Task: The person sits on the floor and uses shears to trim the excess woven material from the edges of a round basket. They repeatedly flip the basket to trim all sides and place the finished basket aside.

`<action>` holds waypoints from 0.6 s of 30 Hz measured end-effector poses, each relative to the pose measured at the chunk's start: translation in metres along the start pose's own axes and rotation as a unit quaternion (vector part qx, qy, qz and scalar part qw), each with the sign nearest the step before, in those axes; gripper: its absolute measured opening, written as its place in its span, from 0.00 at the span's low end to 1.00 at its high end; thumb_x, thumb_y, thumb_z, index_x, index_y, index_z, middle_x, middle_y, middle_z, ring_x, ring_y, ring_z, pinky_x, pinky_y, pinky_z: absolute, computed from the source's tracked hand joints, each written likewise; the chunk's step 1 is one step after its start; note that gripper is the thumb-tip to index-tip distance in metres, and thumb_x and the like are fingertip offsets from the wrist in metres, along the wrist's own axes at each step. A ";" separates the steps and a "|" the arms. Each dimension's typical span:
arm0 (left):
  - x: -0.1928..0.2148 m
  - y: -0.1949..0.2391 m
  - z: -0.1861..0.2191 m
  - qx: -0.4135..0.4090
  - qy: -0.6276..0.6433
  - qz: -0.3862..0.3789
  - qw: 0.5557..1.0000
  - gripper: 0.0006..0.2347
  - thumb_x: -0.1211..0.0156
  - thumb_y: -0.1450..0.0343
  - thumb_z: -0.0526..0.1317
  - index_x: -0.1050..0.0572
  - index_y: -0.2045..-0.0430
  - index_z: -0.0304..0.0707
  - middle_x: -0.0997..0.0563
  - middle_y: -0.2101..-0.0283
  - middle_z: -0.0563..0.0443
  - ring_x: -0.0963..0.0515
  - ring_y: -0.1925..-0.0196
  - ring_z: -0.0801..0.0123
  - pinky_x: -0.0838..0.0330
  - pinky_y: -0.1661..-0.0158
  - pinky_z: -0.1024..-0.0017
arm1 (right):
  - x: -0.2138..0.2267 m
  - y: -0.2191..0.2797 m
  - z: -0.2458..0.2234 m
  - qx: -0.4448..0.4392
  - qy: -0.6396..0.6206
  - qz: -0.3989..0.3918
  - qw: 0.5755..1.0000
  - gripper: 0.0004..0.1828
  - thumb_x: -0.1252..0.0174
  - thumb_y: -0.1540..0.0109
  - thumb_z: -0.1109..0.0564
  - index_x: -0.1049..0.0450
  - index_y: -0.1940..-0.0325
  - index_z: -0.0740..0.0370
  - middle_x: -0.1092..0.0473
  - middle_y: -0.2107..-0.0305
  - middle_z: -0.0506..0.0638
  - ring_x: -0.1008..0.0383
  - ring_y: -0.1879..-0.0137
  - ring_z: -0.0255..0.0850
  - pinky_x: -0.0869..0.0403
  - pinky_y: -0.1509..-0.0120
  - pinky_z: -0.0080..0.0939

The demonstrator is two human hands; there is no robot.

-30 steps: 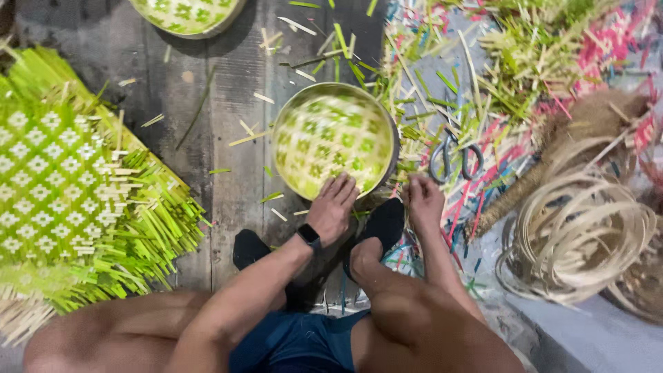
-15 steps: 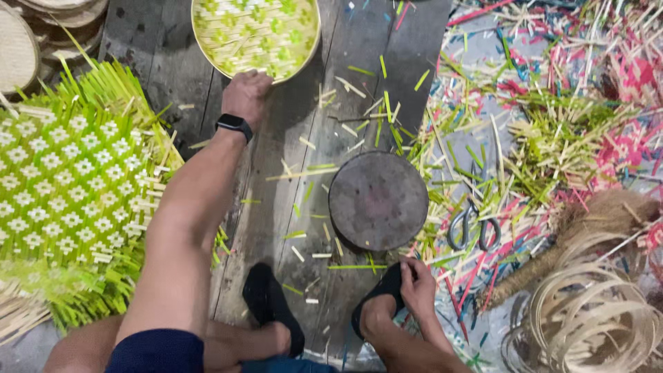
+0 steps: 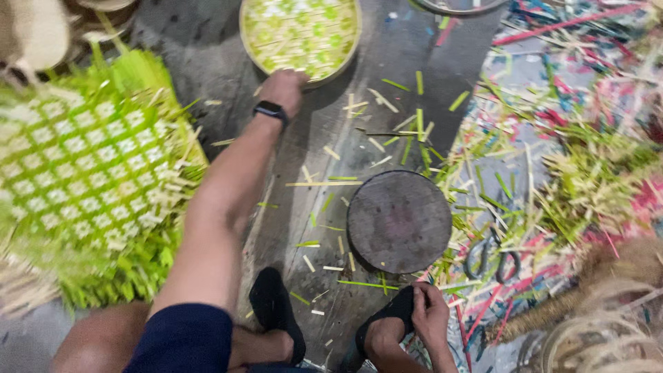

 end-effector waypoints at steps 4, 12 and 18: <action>0.000 0.014 0.014 -0.023 -0.068 0.123 0.990 0.20 0.39 0.35 0.38 0.25 0.48 0.38 0.23 0.43 0.40 0.30 0.37 0.44 0.47 0.36 0.39 | -0.003 0.002 0.005 0.021 -0.028 -0.013 0.999 0.09 0.44 0.34 0.59 0.21 0.54 0.65 0.23 0.64 0.56 0.22 0.57 0.42 0.26 0.50 0.40; 0.083 0.219 -0.058 0.281 -0.014 0.077 0.957 0.42 0.31 0.36 0.50 0.45 0.26 0.38 0.46 0.23 0.29 0.50 0.20 0.40 0.53 0.24 0.47 | -0.010 -0.003 0.018 0.042 0.032 -0.007 0.999 0.11 0.42 0.34 0.56 0.21 0.53 0.64 0.23 0.64 0.58 0.23 0.59 0.45 0.26 0.51 0.43; 0.105 0.324 -0.107 0.506 -0.048 -0.042 0.860 0.59 0.29 0.45 0.70 0.58 0.25 0.38 0.62 0.23 0.29 0.65 0.22 0.36 0.63 0.31 0.34 | -0.018 -0.001 0.018 0.008 0.146 0.026 0.989 0.11 0.40 0.34 0.51 0.18 0.52 0.56 0.23 0.67 0.57 0.21 0.63 0.49 0.25 0.56 0.48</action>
Point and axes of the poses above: each hand's wrist, its own y-axis away from the middle knuckle, its own x-axis out of the back of the hand, z = x × y, the point moved 1 cm from there along -y, towards the middle knuckle
